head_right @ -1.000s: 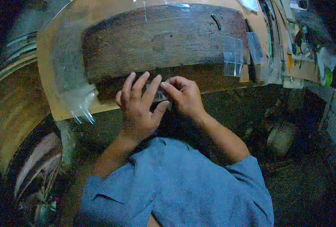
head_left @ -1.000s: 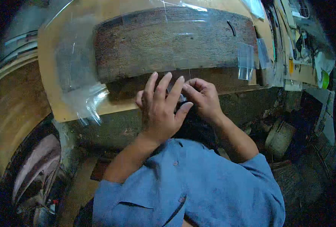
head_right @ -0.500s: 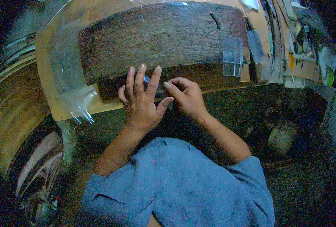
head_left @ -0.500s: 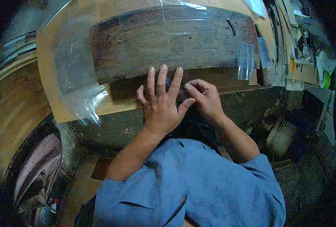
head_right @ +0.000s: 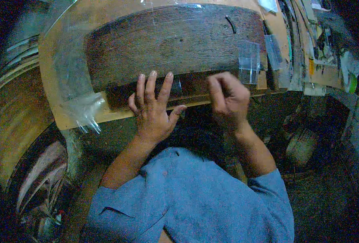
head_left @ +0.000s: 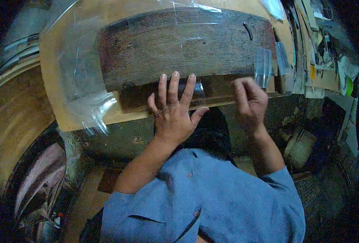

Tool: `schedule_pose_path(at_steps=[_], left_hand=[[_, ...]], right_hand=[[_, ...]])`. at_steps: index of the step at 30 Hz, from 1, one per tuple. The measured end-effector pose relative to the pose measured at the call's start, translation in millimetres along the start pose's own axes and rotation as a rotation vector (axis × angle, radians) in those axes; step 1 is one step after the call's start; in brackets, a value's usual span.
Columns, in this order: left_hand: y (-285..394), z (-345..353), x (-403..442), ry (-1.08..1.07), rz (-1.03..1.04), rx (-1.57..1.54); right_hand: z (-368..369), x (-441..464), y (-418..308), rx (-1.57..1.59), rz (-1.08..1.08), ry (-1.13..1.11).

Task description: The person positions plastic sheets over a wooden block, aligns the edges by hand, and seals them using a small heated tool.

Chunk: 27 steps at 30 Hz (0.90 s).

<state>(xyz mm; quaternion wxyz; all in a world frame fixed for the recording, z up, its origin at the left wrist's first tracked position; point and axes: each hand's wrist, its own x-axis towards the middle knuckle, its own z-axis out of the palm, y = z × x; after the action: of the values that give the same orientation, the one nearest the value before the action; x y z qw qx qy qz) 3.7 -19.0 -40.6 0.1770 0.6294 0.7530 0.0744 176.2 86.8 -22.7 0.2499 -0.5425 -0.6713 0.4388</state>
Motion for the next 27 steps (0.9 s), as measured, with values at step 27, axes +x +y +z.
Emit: schedule_pose_path(at_steps=[27], left_hand=[[-2, 6, -1, 0.030, 0.014, 0.032]], right_hand=[[-28, 144, 26, -0.697, -0.229, 0.227]])
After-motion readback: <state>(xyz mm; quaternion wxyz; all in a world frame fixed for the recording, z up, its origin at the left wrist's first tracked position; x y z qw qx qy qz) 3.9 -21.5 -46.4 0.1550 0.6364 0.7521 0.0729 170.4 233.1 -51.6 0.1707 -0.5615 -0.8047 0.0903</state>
